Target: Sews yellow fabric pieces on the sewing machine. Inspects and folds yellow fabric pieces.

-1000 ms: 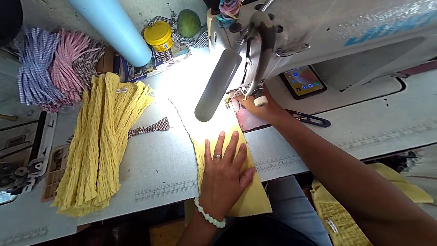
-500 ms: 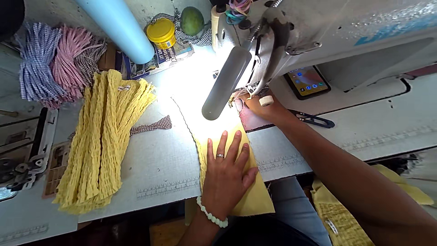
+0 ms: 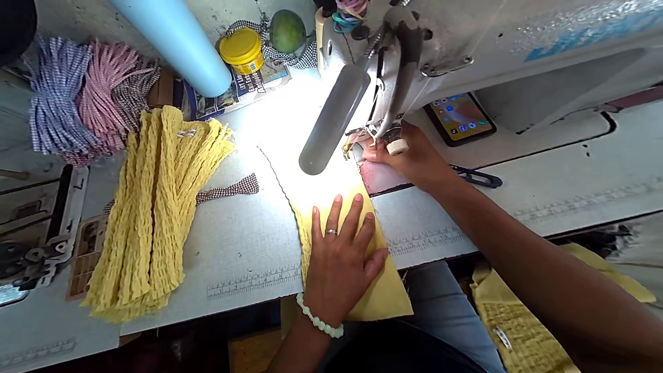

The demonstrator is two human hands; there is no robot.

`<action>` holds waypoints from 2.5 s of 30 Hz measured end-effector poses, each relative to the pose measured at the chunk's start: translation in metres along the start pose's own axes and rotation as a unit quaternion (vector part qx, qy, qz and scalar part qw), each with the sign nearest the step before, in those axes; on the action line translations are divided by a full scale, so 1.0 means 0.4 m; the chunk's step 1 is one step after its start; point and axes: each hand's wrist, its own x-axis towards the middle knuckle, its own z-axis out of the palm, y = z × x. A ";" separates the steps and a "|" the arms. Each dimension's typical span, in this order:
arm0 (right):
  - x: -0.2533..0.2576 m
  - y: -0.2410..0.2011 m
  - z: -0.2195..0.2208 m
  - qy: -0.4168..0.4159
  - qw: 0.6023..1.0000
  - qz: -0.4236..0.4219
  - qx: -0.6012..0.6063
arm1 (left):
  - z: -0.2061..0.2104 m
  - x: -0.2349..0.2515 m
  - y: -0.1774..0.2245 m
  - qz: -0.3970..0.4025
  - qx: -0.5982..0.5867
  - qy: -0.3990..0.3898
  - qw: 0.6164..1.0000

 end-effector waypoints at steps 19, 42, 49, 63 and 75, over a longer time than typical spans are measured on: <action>0.052 -0.052 -0.007 -0.047 0.986 0.067 -0.145 | 0.003 0.001 0.000 0.003 0.003 0.005 1.000; 0.062 -0.012 0.055 0.021 0.985 0.027 -0.169 | 0.001 0.002 0.001 0.003 0.005 0.004 1.000; 0.065 -0.006 0.070 0.039 0.984 0.054 -0.167 | 0.002 0.001 0.001 0.003 0.009 0.000 1.000; 0.053 0.007 0.076 0.081 0.985 0.011 -0.154 | 0.002 0.000 0.002 0.004 0.010 0.002 1.000; 0.036 0.027 0.055 0.034 0.981 -0.047 -0.184 | 0.002 0.000 0.000 0.004 0.012 0.000 1.000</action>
